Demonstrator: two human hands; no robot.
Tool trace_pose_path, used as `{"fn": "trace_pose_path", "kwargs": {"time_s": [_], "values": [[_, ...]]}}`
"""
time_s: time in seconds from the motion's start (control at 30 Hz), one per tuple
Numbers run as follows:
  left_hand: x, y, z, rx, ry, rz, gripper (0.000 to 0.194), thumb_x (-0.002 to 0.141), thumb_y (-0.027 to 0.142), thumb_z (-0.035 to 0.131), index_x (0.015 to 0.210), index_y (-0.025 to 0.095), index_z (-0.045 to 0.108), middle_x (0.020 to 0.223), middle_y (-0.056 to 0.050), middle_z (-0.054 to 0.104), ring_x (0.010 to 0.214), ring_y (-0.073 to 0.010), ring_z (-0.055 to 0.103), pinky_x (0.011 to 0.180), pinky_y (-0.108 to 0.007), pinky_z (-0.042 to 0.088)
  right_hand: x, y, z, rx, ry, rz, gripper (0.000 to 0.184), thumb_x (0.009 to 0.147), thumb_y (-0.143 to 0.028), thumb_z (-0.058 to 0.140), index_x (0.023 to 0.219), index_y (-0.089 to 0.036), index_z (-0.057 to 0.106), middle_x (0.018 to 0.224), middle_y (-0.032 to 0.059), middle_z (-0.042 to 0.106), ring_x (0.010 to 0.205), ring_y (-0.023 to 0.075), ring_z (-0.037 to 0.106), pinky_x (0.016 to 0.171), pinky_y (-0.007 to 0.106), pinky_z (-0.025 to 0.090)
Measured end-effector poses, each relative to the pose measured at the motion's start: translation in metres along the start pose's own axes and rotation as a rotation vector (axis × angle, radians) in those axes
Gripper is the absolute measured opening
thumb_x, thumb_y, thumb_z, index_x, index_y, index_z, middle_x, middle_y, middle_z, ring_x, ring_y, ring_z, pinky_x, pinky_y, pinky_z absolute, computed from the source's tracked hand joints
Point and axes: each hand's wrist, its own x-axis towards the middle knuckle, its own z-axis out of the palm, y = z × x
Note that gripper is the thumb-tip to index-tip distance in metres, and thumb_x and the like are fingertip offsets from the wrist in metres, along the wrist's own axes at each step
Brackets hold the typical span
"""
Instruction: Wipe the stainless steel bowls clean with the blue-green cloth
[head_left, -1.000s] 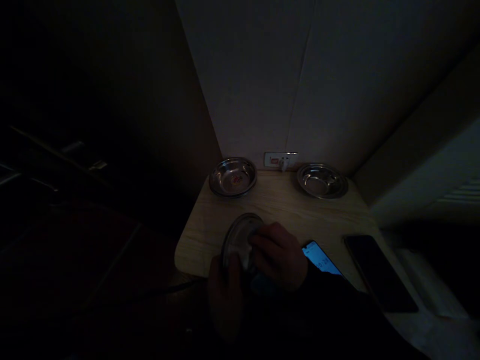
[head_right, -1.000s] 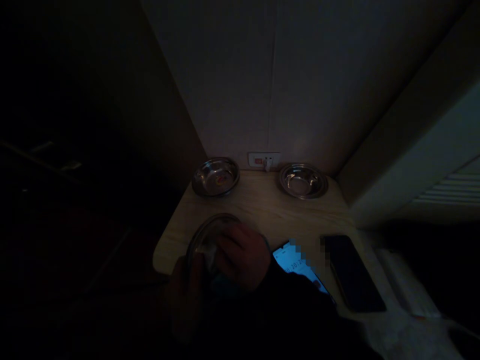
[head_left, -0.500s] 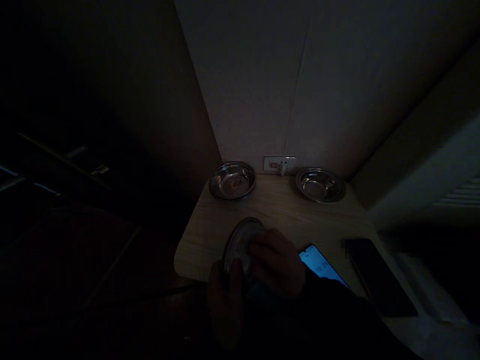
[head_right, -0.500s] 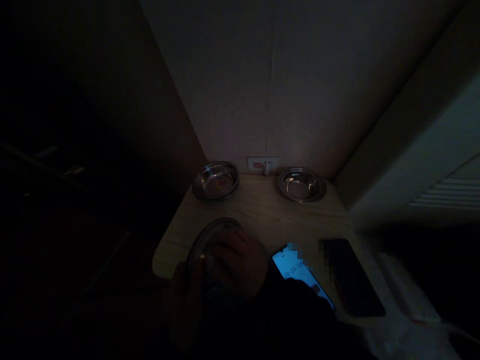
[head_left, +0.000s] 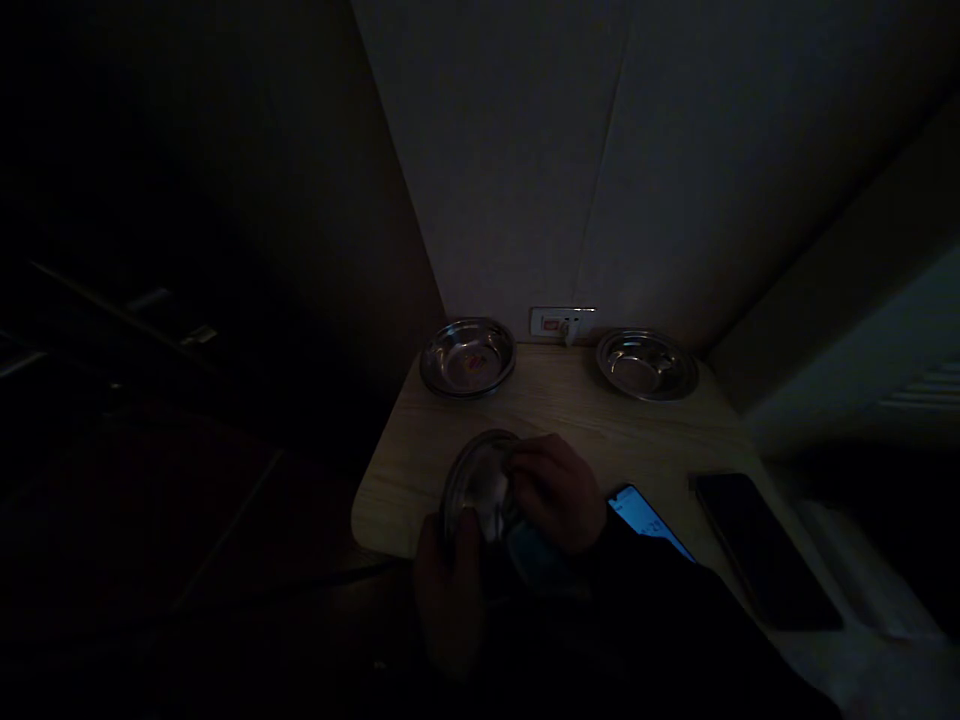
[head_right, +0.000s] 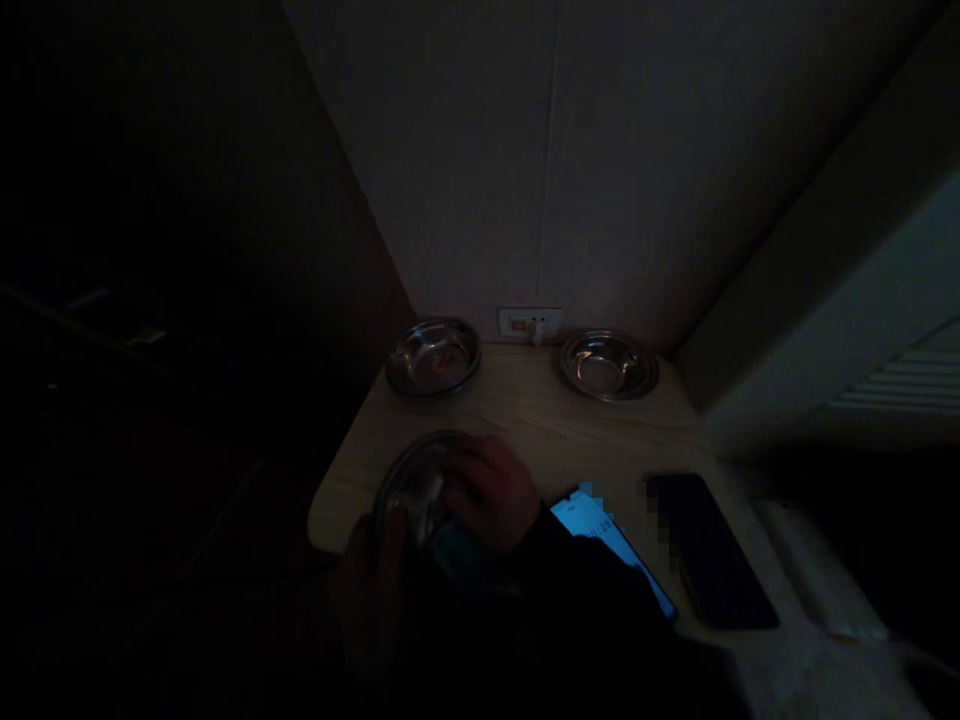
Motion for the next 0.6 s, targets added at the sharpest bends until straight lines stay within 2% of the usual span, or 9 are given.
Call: {"fn": "trace_pose_path", "kwargs": {"time_s": [0.1,0.2,0.27,0.4,0.5,0.6], "values": [[0.006,-0.015,0.001,0.035,0.019,-0.021,0.031,0.075,0.047,0.055,0.084,0.019,0.065,0.087,-0.012,0.068,0.086,-0.0281,0.061,0.068,-0.036,0.049,0.001,0.021,-0.003,-0.015,0.052,0.186,0.015,0.084,-0.015,0.05,0.087,-0.02,0.064,0.083,0.0052,0.062,0.077,0.0163,0.062,0.067,0.03,0.053],[0.013,-0.026,0.0,0.03,0.024,-0.013,0.032,0.077,0.045,0.052,0.091,0.02,0.065,0.095,-0.013,0.068,0.093,-0.0292,0.061,0.072,-0.038,0.049,-0.006,0.032,-0.007,-0.008,0.114,0.281,0.015,0.085,-0.015,0.051,0.089,-0.02,0.064,0.085,0.0052,0.062,0.08,0.0166,0.062,0.07,0.031,0.053],[0.017,-0.029,-0.003,0.029,-0.014,0.009,0.032,0.077,0.044,0.051,0.093,0.02,0.066,0.098,-0.013,0.068,0.098,-0.0301,0.06,0.078,-0.04,0.049,-0.012,0.035,-0.009,-0.006,0.13,0.305,0.016,0.087,-0.017,0.051,0.092,-0.021,0.065,0.089,0.0058,0.063,0.083,0.0174,0.062,0.074,0.033,0.053],[0.025,-0.024,-0.012,0.039,-0.097,0.065,0.034,0.063,0.037,0.064,0.092,0.019,0.068,0.11,-0.014,0.066,0.114,-0.0341,0.052,0.096,-0.044,0.04,-0.019,0.037,-0.01,-0.019,0.135,0.326,0.018,0.089,-0.021,0.051,0.099,-0.023,0.066,0.097,0.0069,0.064,0.092,0.0196,0.061,0.081,0.037,0.052],[0.028,-0.022,-0.017,0.003,-0.175,0.069,0.036,0.064,0.034,0.061,0.096,0.019,0.069,0.108,-0.014,0.067,0.111,-0.0318,0.055,0.095,-0.044,0.041,-0.021,0.036,-0.008,-0.022,0.151,0.332,0.019,0.089,-0.022,0.051,0.101,-0.024,0.066,0.1,0.0071,0.065,0.095,0.0204,0.061,0.083,0.039,0.052],[0.031,-0.027,-0.018,-0.041,-0.256,0.104,0.033,0.062,0.03,0.059,0.091,0.02,0.072,0.109,-0.012,0.067,0.105,-0.0301,0.059,0.095,-0.044,0.041,-0.023,0.031,-0.005,-0.009,0.142,0.341,0.02,0.089,-0.021,0.051,0.102,-0.024,0.066,0.1,0.0069,0.065,0.095,0.02,0.061,0.083,0.038,0.052]]}}
